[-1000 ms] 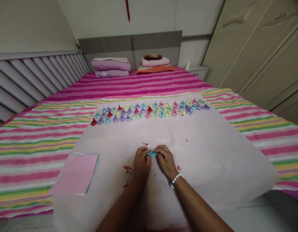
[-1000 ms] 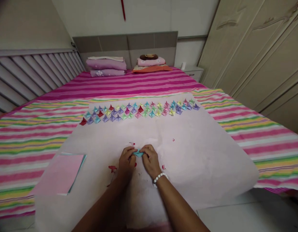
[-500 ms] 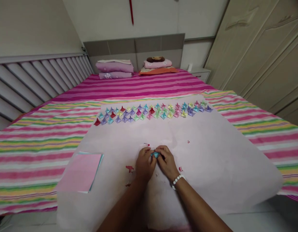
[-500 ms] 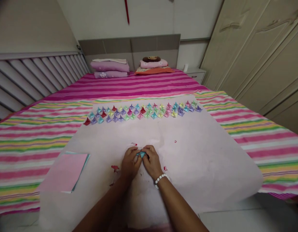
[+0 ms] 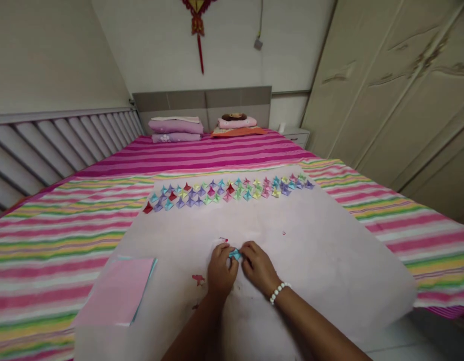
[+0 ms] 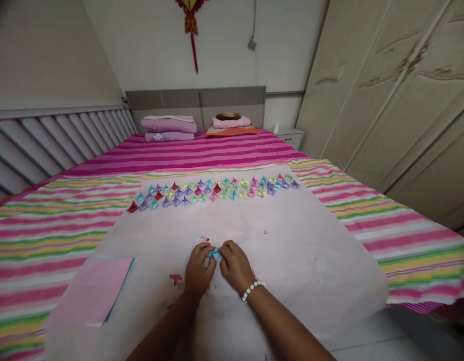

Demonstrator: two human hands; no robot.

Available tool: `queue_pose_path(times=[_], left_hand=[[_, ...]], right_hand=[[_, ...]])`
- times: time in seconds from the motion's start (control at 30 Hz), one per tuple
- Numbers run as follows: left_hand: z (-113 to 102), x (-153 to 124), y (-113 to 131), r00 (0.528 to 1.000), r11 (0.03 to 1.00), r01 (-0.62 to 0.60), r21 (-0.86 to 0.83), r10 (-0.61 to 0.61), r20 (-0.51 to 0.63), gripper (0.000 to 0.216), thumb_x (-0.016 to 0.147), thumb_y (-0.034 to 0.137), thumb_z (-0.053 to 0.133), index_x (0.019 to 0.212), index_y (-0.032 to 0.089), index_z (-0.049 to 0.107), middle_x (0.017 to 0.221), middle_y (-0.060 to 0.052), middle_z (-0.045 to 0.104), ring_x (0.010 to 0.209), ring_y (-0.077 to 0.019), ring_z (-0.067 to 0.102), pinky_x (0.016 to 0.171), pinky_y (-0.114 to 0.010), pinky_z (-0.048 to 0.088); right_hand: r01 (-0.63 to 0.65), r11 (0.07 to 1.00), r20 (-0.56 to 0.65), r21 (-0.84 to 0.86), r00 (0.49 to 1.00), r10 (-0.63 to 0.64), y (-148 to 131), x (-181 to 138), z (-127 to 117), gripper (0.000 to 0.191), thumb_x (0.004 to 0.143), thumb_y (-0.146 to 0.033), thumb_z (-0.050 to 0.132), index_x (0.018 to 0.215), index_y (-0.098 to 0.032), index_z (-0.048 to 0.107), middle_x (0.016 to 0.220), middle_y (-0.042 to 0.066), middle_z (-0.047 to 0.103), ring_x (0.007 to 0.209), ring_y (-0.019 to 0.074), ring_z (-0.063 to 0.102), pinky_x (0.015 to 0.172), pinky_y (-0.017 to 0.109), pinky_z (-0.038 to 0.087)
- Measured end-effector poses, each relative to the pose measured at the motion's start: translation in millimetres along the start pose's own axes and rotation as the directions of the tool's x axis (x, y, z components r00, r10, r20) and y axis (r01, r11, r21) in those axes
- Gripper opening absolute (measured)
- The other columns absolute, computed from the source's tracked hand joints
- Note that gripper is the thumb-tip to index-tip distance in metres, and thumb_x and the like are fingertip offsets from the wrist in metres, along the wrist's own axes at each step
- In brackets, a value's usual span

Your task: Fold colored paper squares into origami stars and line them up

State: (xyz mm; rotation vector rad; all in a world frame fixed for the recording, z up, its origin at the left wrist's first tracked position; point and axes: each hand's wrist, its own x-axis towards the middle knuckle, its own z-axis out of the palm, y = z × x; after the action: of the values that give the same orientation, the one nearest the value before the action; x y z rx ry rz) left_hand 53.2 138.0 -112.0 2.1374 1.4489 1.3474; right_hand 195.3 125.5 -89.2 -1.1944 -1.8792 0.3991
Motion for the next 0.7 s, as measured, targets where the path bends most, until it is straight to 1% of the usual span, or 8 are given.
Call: queue_pose_path(times=[0.1, 0.17, 0.27, 0.33, 0.47, 0.57, 0.63, 0.7], left_hand=[[-1.3, 0.9, -1.4, 1.0, 1.0, -0.017, -0.025, 0.017, -0.003, 0.029, 0.077, 0.012, 0.051, 0.104, 0.018, 0.062, 0.103, -0.01, 0.06, 0.102, -0.0248, 0.058, 0.088, -0.042, 0.049], [-1.8, 0.7, -2.6, 1.0, 0.999, -0.009, -0.042, 0.009, -0.007, 0.036, 0.081, 0.017, 0.051, 0.116, 0.018, 0.055, 0.112, -0.012, 0.057, 0.105, -0.0259, 0.057, 0.08, -0.039, 0.053], [-1.5, -0.8, -5.2, 0.994, 0.991, 0.104, -0.08, -0.105, -0.01, 0.048, 0.084, 0.024, 0.051, 0.13, 0.02, 0.04, 0.12, -0.014, 0.052, 0.096, -0.0231, 0.061, 0.067, -0.033, 0.054], [-0.6, -2.0, -7.4, 0.992, 0.988, 0.125, -0.087, -0.126, -0.004, 0.048, 0.084, 0.027, 0.051, 0.13, 0.02, 0.039, 0.119, -0.014, 0.051, 0.095, -0.0238, 0.061, 0.067, -0.035, 0.054], [3.0, -3.2, -12.4, 0.986, 0.982, 0.169, -0.083, -0.168, 0.015, 0.045, 0.081, 0.031, 0.054, 0.124, 0.024, 0.045, 0.12, -0.011, 0.052, 0.096, -0.0257, 0.06, 0.07, -0.038, 0.053], [7.8, -3.1, -15.7, 0.982, 0.978, 0.19, -0.087, -0.191, 0.001, 0.044, 0.081, 0.037, 0.051, 0.123, 0.023, 0.047, 0.119, -0.011, 0.054, 0.096, -0.0257, 0.06, 0.069, -0.038, 0.053], [11.8, -2.8, -18.2, 0.98, 0.978, 0.192, -0.078, -0.195, -0.032, 0.045, 0.081, 0.04, 0.049, 0.12, 0.02, 0.049, 0.117, -0.012, 0.055, 0.092, -0.0254, 0.061, 0.066, -0.037, 0.052], [15.8, -2.5, -21.6, 0.982, 0.981, 0.178, -0.072, -0.182, -0.059, 0.046, 0.079, 0.042, 0.048, 0.117, 0.017, 0.051, 0.115, -0.014, 0.057, 0.087, -0.0248, 0.062, 0.061, -0.035, 0.05]], right_hand=[[0.05, 0.994, 0.071, -0.102, 0.997, -0.042, 1.0, 6.0, -8.3, 0.029, 0.068, 0.002, 0.049, 0.079, -0.02, 0.063, 0.079, 0.005, 0.058, 0.078, 0.0209, 0.052, 0.072, 0.032, 0.043], [0.072, 0.986, 0.1, -0.151, 0.993, -0.057, 1.3, 10.7, -12.7, 0.025, 0.07, 0.001, 0.05, 0.076, -0.019, 0.063, 0.075, 0.004, 0.059, 0.076, 0.0201, 0.053, 0.07, 0.031, 0.043], [0.077, 0.976, 0.112, -0.203, 0.992, -0.055, 3.8, 18.8, -21.7, 0.02, 0.074, -0.003, 0.053, 0.075, -0.019, 0.064, 0.074, 0.004, 0.061, 0.075, 0.0186, 0.055, 0.069, 0.028, 0.043], [0.051, 0.97, 0.091, -0.238, 0.995, -0.03, 9.9, 26.4, -32.9, 0.017, 0.076, -0.005, 0.055, 0.076, -0.02, 0.064, 0.074, 0.003, 0.062, 0.075, 0.0174, 0.056, 0.07, 0.027, 0.043], [-0.102, 0.934, -0.036, -0.344, 0.995, 0.096, 39.2, 50.9, -73.4, 0.017, 0.077, -0.005, 0.056, 0.077, -0.019, 0.066, 0.075, 0.003, 0.064, 0.074, 0.0158, 0.058, 0.069, 0.026, 0.044], [-0.272, 0.861, -0.167, -0.43, 0.961, 0.22, 72.9, 74.9, -113.6, 0.014, 0.084, -0.009, 0.054, 0.082, -0.017, 0.066, 0.08, 0.004, 0.065, 0.078, 0.0165, 0.06, 0.072, 0.029, 0.047], [-0.38, 0.794, -0.244, -0.474, 0.923, 0.296, 96.1, 90.3, -138.4, 0.013, 0.09, -0.021, 0.054, 0.096, -0.015, 0.064, 0.096, 0.007, 0.065, 0.086, 0.0184, 0.061, 0.077, 0.035, 0.05], [-0.47, 0.725, -0.3, -0.504, 0.882, 0.363, 116.9, 103.4, -157.3, 0.027, 0.091, -0.029, 0.054, 0.115, -0.016, 0.056, 0.115, 0.008, 0.059, 0.095, 0.0204, 0.061, 0.08, 0.04, 0.052]])
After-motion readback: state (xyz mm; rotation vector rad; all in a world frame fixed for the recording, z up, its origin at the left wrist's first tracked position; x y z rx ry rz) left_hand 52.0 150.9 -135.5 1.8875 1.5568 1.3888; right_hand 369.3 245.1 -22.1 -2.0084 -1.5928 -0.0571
